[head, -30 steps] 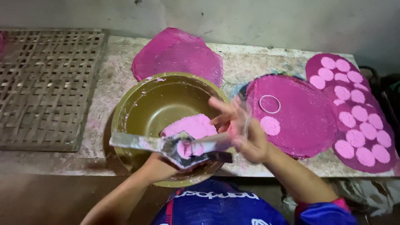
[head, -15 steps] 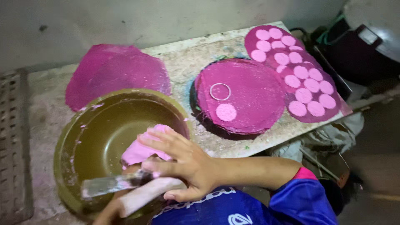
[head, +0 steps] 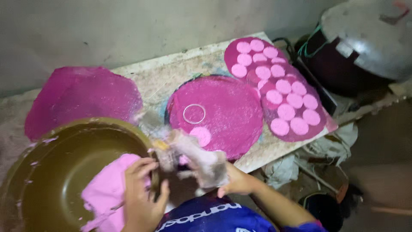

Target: The person scoops pink batter from a large basin into a handheld extruder gun, then squeezes the tool to deposit round batter discs onto round magenta trays, refilling the extruder from the basin as trays fill. Filled trays are set aside on the work table.

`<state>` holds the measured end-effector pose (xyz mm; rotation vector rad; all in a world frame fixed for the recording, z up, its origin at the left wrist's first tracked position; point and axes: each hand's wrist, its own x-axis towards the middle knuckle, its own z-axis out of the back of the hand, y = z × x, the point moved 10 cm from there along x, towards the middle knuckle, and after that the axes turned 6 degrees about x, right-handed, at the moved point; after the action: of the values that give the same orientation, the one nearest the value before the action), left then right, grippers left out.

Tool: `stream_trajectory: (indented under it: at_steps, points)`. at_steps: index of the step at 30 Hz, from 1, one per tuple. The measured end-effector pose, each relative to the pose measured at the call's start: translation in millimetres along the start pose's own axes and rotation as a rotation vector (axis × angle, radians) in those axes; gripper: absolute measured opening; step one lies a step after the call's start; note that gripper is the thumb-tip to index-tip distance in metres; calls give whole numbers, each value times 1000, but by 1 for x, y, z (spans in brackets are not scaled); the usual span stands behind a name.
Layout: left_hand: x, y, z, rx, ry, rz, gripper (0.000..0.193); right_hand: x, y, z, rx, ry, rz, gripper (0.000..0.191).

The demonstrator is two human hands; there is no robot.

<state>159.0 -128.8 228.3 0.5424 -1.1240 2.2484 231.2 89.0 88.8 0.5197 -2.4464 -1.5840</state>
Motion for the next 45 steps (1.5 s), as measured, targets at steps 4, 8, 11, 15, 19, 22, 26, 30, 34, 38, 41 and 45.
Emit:
stream_trajectory:
  at_steps: [4, 8, 11, 15, 19, 22, 26, 30, 34, 38, 41, 45]
  points:
    - [32, -12, -95, 83, 63, 13, 36, -80, 0, 132, -150, -404, 85, 116]
    - [43, 42, -170, -16, -27, 131, 38, -147, 4, 238, -144, -547, 279, 102]
    - [61, 107, -208, 149, -80, 389, 62, -168, 4, 289, -8, -677, 216, 89]
    - [66, 170, -278, -599, 42, 905, 41, -137, 44, 280, -42, -460, 268, 89]
    - [45, 172, -277, -841, -128, 938, 53, -101, 81, 258, -40, -387, 265, 89]
    - [-7, 158, -278, -911, -219, 1077, 60, -80, 87, 246, -30, -376, 255, 89]
    - [-45, 167, -281, -991, -202, 1178, 60, -55, 79, 240, -19, -364, 234, 89]
    - [-33, 181, -258, -501, -119, 921, 76, -37, 65, 235, -25, -346, 219, 90]
    - [-10, 138, -233, 67, -174, 539, 100, -44, 46, 241, -61, -393, 226, 99]
    - [20, 94, -270, 88, 263, 212, 127, -71, 17, 255, -42, -422, 111, 95]
    - [31, 89, -294, 160, 509, 197, 129, -98, 14, 270, -129, -571, 72, 98]
    - [29, 80, -312, 159, 597, 157, 125, -105, 36, 243, -147, -490, 162, 95]
